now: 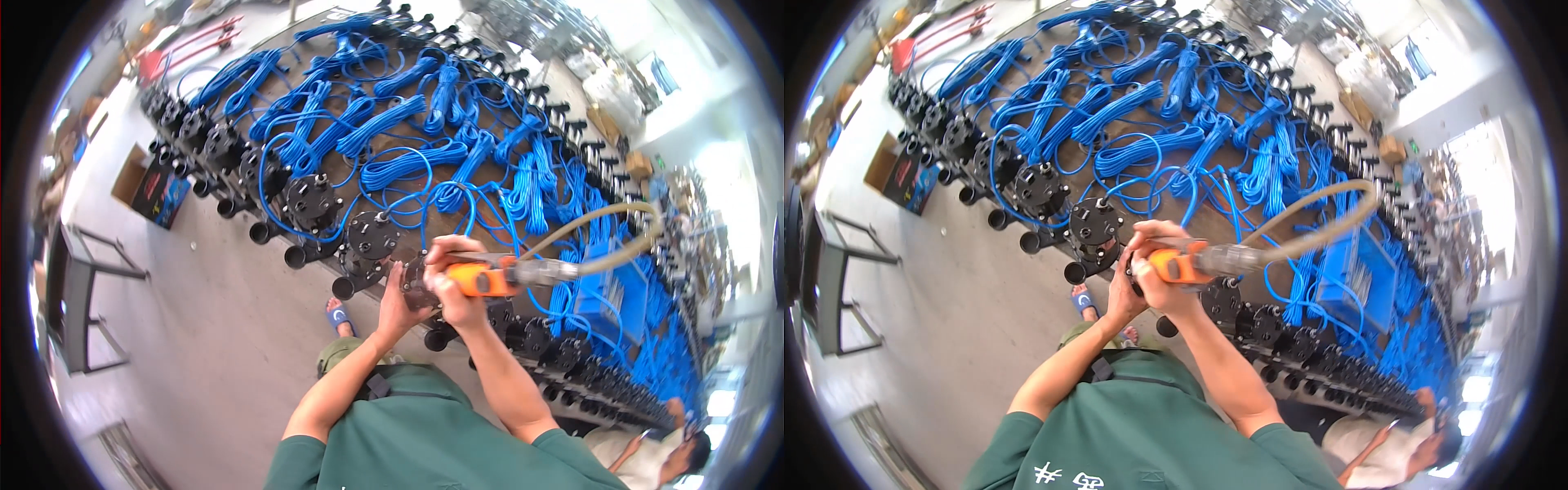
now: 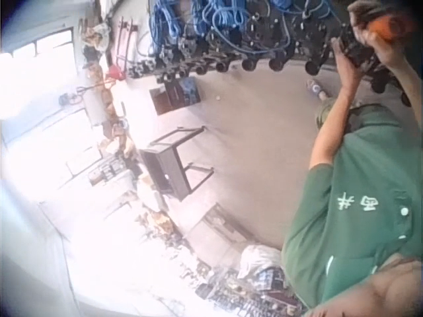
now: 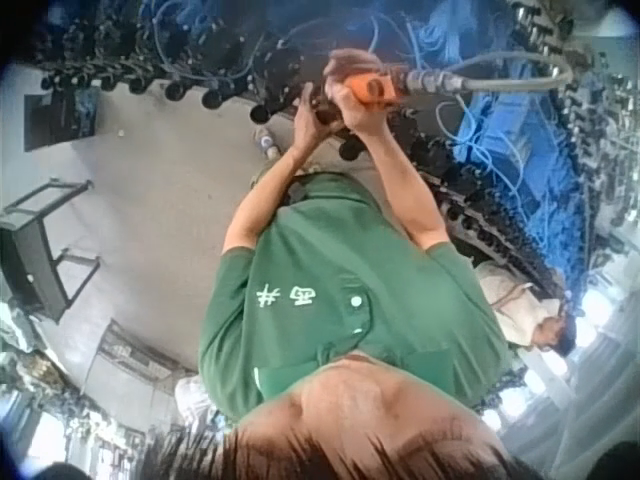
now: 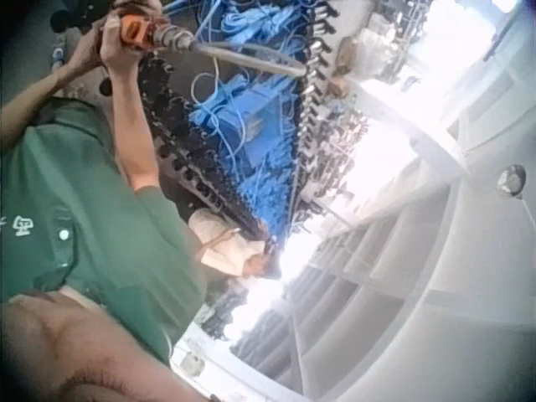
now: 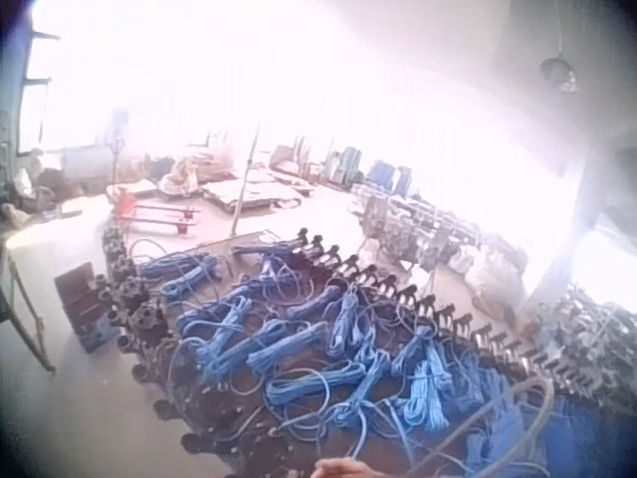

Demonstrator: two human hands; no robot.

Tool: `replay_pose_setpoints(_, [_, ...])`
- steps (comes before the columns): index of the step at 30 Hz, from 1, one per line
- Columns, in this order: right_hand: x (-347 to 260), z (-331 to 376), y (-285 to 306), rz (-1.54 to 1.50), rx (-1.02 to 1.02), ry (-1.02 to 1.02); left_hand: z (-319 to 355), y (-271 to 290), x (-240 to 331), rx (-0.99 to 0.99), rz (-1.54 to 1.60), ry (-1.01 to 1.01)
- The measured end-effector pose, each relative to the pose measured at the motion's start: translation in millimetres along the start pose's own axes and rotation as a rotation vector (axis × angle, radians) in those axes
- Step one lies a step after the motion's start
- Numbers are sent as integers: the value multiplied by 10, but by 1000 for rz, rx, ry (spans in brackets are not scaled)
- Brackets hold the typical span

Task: The person assembles water pumps by placing a black component onto the pump body and securing it using an air-powered screwdriver.

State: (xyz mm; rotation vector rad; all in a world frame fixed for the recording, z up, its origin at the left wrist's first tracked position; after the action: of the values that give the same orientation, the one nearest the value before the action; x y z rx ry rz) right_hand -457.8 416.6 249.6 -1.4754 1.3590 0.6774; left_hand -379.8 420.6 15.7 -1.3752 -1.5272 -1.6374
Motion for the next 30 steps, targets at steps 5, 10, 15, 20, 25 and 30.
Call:
replay_pose_setpoints(5, [-471, -15, 658, -62, 257, 271, 74, -40, 88, -40, -41, 177])
replay_pose_setpoints(10, [-206, -71, 969, -3, 379, 195, 96, -74, 122, 11, -212, 144])
replay_pose_setpoints(15, [-31, -34, 981, 242, 272, 199, 123, -116, 166, -29, -253, 153])
replay_pose_setpoints(20, [-69, -74, 925, 235, 215, 258, 75, -64, 238, 80, -287, 59])
replay_pose_setpoints(25, [-989, 47, 691, 166, 228, 522, 99, 21, 242, 43, -205, 163])
replay_pose_setpoints(30, [-2241, 651, 497, 254, 303, 425, 647, -175, 318, -15, -186, 183])
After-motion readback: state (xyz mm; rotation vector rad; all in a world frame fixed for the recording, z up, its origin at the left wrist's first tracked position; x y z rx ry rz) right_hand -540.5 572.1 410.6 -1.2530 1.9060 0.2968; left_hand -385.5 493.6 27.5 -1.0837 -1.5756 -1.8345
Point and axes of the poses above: each hand's wrist, its own z-axis away from the middle knuckle, its own y-axis out of the back of the hand, x = y × z, the point moved 3 cm from there along -z, towards the middle knuckle, and after that the axes turned 13 degrees about -z, right-handed, at the moved point
